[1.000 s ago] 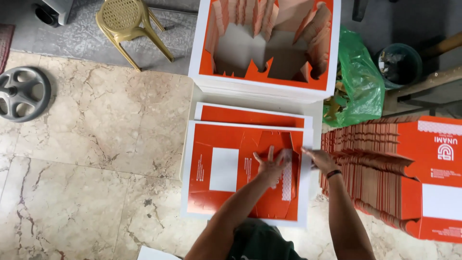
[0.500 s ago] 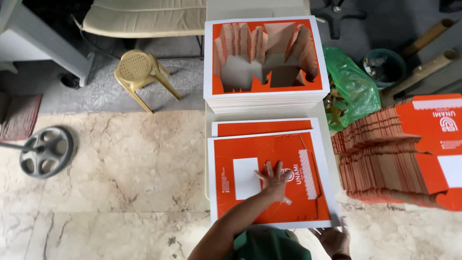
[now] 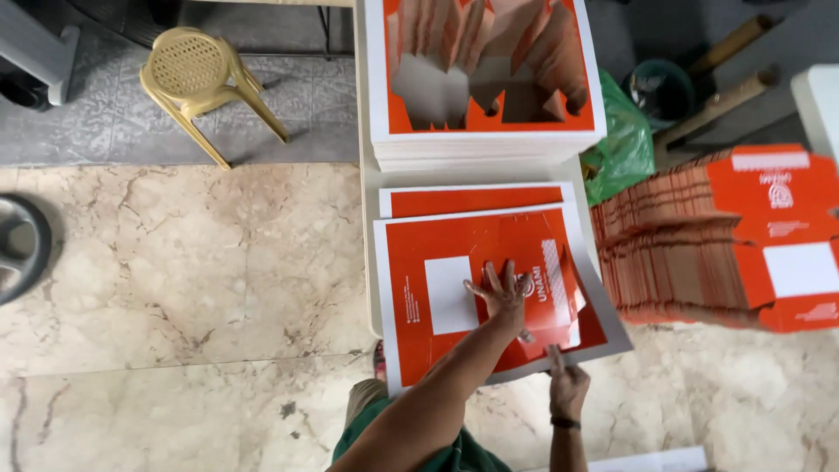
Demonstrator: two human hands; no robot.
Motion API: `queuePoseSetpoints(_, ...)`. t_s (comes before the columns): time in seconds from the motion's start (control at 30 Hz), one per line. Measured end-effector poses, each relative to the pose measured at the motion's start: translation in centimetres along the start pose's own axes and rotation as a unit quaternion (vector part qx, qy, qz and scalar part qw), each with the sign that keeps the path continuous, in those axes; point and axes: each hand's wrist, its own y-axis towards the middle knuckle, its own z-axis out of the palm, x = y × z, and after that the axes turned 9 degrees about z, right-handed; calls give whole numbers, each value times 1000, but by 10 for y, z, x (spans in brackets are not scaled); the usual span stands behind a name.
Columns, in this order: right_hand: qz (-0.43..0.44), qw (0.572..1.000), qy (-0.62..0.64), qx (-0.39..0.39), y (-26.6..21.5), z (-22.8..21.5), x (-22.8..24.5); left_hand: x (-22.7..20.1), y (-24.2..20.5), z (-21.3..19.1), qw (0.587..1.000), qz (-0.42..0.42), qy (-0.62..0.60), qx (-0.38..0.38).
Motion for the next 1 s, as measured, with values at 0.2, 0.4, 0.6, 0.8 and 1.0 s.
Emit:
queuePoseSetpoints(0.2, 144, 950, 256, 102, 39, 8, -79, 11, 10, 13, 996, 27, 22, -78)
queuePoseSetpoints(0.4, 278, 886, 217, 300, -69, 22, 17, 43, 3, 46, 987, 141, 60, -46)
queuePoseSetpoints(0.6, 179, 946, 224, 151, 3, 41, -94, 20, -11, 52, 986, 143, 80, 1)
queuePoseSetpoints(0.8, 184, 938, 244, 163, 30, 50, -127, -13, -2, 61, 992, 71, 94, -38)
queuePoseSetpoints(1.0, 67, 935, 291, 194, 43, 41, -145, -20, 6, 53, 995, 37, 88, -39)
